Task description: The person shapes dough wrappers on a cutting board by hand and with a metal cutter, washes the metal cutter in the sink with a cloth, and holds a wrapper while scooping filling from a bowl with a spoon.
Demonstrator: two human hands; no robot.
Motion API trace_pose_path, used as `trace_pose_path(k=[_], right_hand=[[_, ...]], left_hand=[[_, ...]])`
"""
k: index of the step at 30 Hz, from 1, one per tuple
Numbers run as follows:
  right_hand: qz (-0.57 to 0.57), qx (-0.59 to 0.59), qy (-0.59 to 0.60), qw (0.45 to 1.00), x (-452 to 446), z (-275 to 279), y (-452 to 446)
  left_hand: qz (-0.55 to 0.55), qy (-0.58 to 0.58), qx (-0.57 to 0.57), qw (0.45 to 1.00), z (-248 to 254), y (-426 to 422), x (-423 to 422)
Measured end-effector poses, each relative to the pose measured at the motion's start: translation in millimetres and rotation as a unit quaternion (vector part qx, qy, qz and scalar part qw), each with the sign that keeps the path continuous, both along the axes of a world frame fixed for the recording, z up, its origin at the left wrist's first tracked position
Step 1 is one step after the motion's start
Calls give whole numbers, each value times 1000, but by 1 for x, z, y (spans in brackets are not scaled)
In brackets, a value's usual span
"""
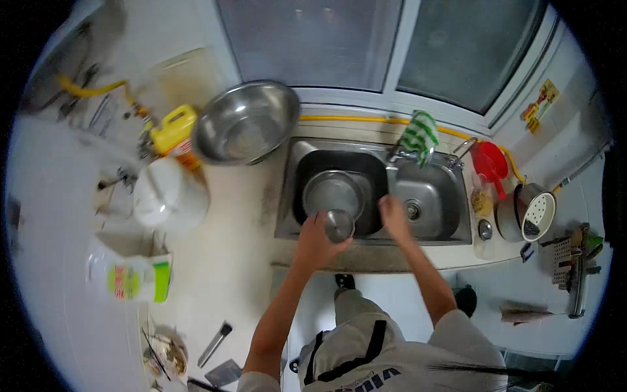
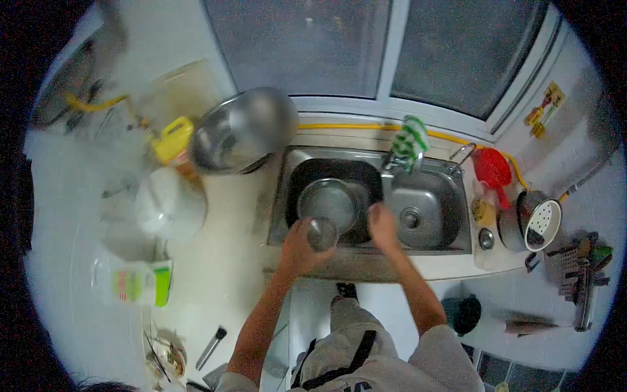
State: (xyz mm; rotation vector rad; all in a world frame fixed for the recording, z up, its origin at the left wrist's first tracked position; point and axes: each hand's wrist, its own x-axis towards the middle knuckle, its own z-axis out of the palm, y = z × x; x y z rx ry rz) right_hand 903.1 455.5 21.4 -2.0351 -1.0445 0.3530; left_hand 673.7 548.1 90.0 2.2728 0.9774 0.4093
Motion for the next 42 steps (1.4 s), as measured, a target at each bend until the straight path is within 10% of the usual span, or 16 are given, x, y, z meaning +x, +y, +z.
trace_pose_path(k=[3,12,22,34,42], right_hand=[[-94,-156,-245,952,145,3,11],[245,-112,-506,819,289,-17,68],[252,-42,-480,839,321,-85,81],[387,-181,-274,862,308,-1,100],[349,-136,-402,836,311,-25,93]], left_hand=[[-59,-11,-16,998,-6,16,93],[-85,-68,-22,994,8,3,237],[-87,-25,55,994,34,-4,237],[-89,3,60,994,27,-4,238],[-77,19,56,995,26,-15,234]])
